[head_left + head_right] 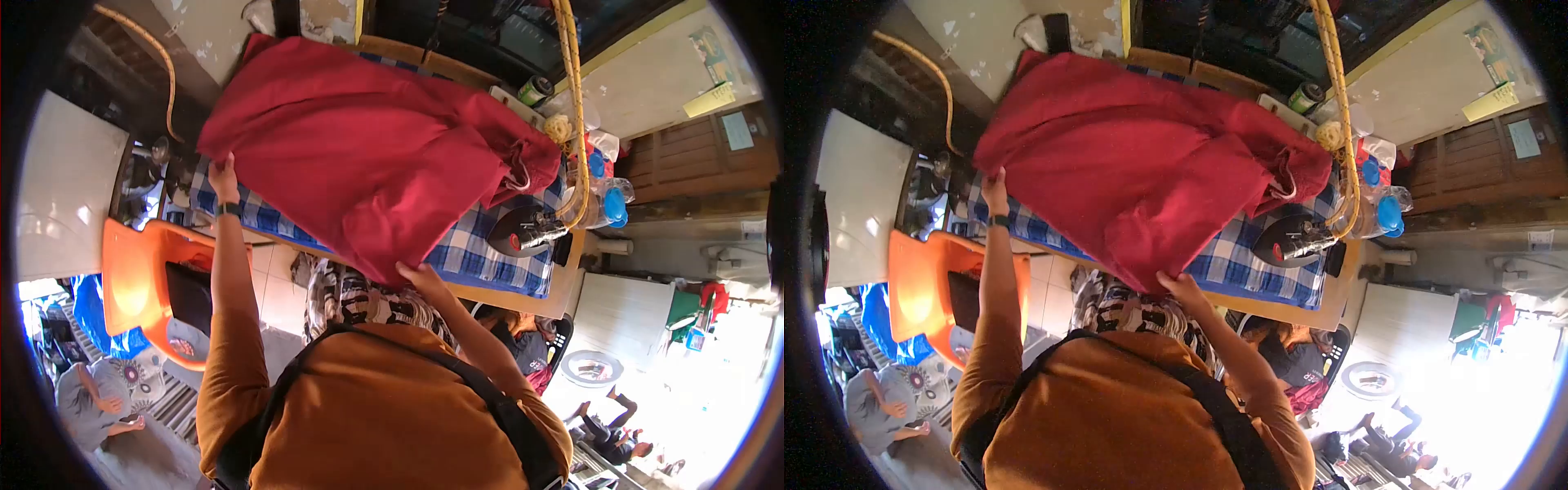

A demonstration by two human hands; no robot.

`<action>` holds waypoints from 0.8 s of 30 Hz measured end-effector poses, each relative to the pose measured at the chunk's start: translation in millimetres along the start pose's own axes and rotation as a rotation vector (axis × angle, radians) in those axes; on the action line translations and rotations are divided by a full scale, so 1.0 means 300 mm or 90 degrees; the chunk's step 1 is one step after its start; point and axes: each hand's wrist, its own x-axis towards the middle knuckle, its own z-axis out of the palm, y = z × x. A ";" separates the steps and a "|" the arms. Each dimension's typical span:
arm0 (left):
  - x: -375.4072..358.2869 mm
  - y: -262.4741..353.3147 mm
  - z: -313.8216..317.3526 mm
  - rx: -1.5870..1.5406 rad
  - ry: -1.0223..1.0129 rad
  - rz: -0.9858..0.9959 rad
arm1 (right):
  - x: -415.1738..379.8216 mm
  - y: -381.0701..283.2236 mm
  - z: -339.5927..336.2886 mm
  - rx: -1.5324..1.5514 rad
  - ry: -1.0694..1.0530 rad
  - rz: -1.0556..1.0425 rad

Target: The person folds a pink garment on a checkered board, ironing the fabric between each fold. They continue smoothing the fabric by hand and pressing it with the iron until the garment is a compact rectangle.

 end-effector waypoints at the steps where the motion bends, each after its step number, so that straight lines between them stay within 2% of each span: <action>1: 0.014 -0.009 -0.023 0.050 0.041 -0.023 | -0.027 0.022 -0.010 -0.003 -0.005 0.011; 2: -0.008 0.025 -0.027 0.056 0.047 -0.031 | -0.059 0.024 -0.031 -0.219 -0.096 -0.091; 3: -0.028 0.061 -0.012 0.333 0.155 -0.017 | -0.081 0.012 -0.062 -0.436 -0.190 -0.200; 4: -0.061 0.107 0.002 0.613 0.260 -0.007 | -0.189 -0.161 -0.067 -0.450 -0.103 -0.190; 6: -0.181 0.171 -0.009 0.358 0.045 0.234 | -0.293 -0.351 -0.204 -0.579 0.146 -0.356; 7: -0.289 0.199 0.014 0.295 -0.070 0.230 | -0.304 -0.423 -0.308 -0.827 0.321 -0.566; 8: -0.388 0.227 0.046 0.227 -0.181 0.225 | -0.333 -0.510 -0.405 -0.914 0.327 -0.553; 9: -0.471 0.151 0.091 0.291 -0.248 0.191 | -0.371 -0.584 -0.482 -0.951 0.308 -0.467; 11: -0.649 0.293 0.151 0.161 -0.412 0.045 | -0.327 -0.567 -0.749 -1.101 0.152 -0.305; 12: -0.705 0.313 0.184 0.139 -0.431 0.038 | -0.291 -0.582 -0.806 -1.103 0.144 -0.312; 14: -0.761 0.332 0.227 0.118 -0.445 0.030 | -0.206 -0.620 -0.863 -1.120 -0.058 -0.313; 16: -0.772 0.340 0.254 0.348 -0.563 0.095 | -0.154 -0.607 -0.853 -1.128 -0.062 -0.321; 17: -0.776 0.315 0.254 0.348 -0.559 0.096 | -0.139 -0.610 -0.842 -1.134 -0.064 -0.323; 18: -0.781 0.279 0.256 0.359 -0.576 0.259 | -0.131 -0.619 -0.838 -1.070 -0.030 -0.217; 19: -0.781 0.285 0.257 0.367 -0.587 0.422 | -0.123 -0.615 -0.829 -1.071 -0.029 -0.220; 20: -0.777 0.290 0.260 0.245 -0.616 0.377 | -0.113 -0.604 -0.825 -0.972 0.010 -0.203; 21: -0.774 0.295 0.250 0.245 -0.614 0.381 | -0.104 -0.600 -0.818 -0.872 0.048 -0.187; 22: -0.780 0.342 0.221 0.245 -0.643 0.211 | -0.111 -0.592 -0.800 -0.882 0.085 -0.250; 23: -0.795 0.363 0.195 0.242 -0.665 0.039 | -0.107 -0.572 -0.807 -0.884 0.088 -0.251; 24: -0.812 0.345 0.174 0.237 -0.639 0.069 | -0.094 -0.553 -0.813 -0.870 0.103 -0.213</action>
